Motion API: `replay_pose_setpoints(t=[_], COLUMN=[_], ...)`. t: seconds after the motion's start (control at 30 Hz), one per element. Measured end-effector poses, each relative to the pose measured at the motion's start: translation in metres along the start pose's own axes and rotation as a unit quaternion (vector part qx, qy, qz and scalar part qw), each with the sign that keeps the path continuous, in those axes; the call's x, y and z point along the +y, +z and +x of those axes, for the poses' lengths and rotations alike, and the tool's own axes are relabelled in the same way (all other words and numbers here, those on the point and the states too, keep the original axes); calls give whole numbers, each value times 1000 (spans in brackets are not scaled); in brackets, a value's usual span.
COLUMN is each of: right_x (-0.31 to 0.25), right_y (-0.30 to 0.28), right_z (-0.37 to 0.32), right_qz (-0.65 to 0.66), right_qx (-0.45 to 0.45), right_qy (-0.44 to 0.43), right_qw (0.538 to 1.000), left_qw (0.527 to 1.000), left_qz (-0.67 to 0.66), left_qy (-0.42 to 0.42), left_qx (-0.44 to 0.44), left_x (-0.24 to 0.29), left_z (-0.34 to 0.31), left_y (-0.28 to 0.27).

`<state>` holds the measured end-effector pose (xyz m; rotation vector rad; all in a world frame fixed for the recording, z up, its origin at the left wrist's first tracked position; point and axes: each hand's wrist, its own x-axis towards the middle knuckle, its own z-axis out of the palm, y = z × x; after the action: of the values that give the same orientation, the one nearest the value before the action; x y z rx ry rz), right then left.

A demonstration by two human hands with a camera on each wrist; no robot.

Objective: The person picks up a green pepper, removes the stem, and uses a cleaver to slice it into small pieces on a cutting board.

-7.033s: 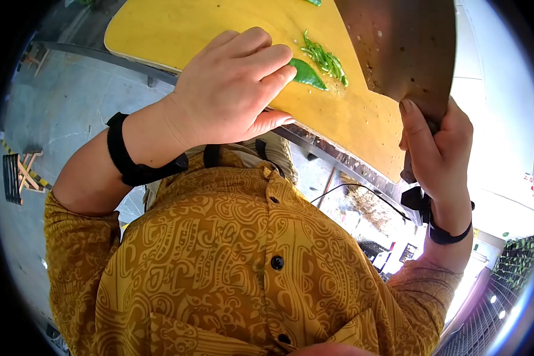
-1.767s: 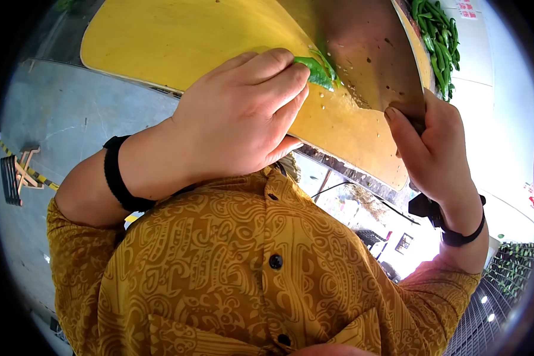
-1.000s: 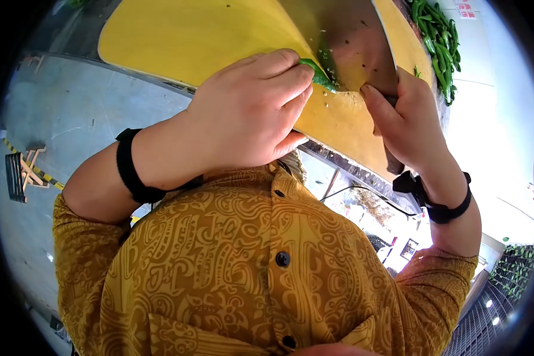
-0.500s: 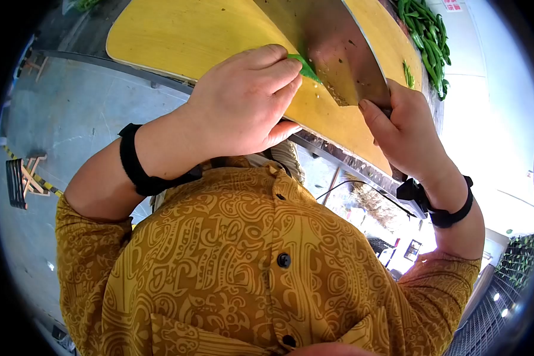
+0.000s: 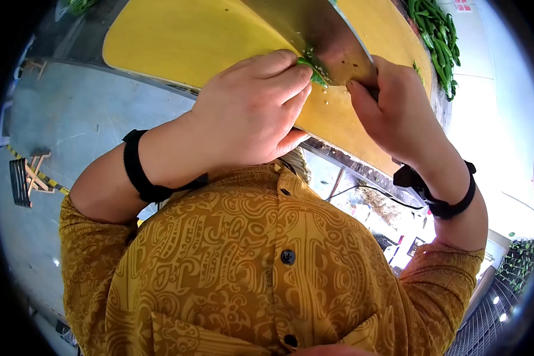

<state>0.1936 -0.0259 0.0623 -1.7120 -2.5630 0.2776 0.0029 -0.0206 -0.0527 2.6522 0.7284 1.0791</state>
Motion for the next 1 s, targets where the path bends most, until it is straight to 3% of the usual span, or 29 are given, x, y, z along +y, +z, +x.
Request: replay_pose_setpoints(t=[0.2, 0.5, 0.83, 1.0], right_x=[6, -2, -7, -1], right_y=[-5, -11, -14, -4], right_z=[-7, -26, -16, -10], right_qz=[146, 85, -8, 0], right_qx=[-3, -24, -68, -37], right_qy=[115, 53, 44, 16], right_qw=[983, 995, 997, 999], left_qw=[1000, 999, 1000, 1000], left_qz=[14, 40, 11, 7], left_qy=[7, 17, 5, 8], left_qx=[10, 4, -2, -7], left_x=[0, -1, -2, -1], left_z=[-3, -3, -3, -1], left_y=[1, 3, 3, 2])
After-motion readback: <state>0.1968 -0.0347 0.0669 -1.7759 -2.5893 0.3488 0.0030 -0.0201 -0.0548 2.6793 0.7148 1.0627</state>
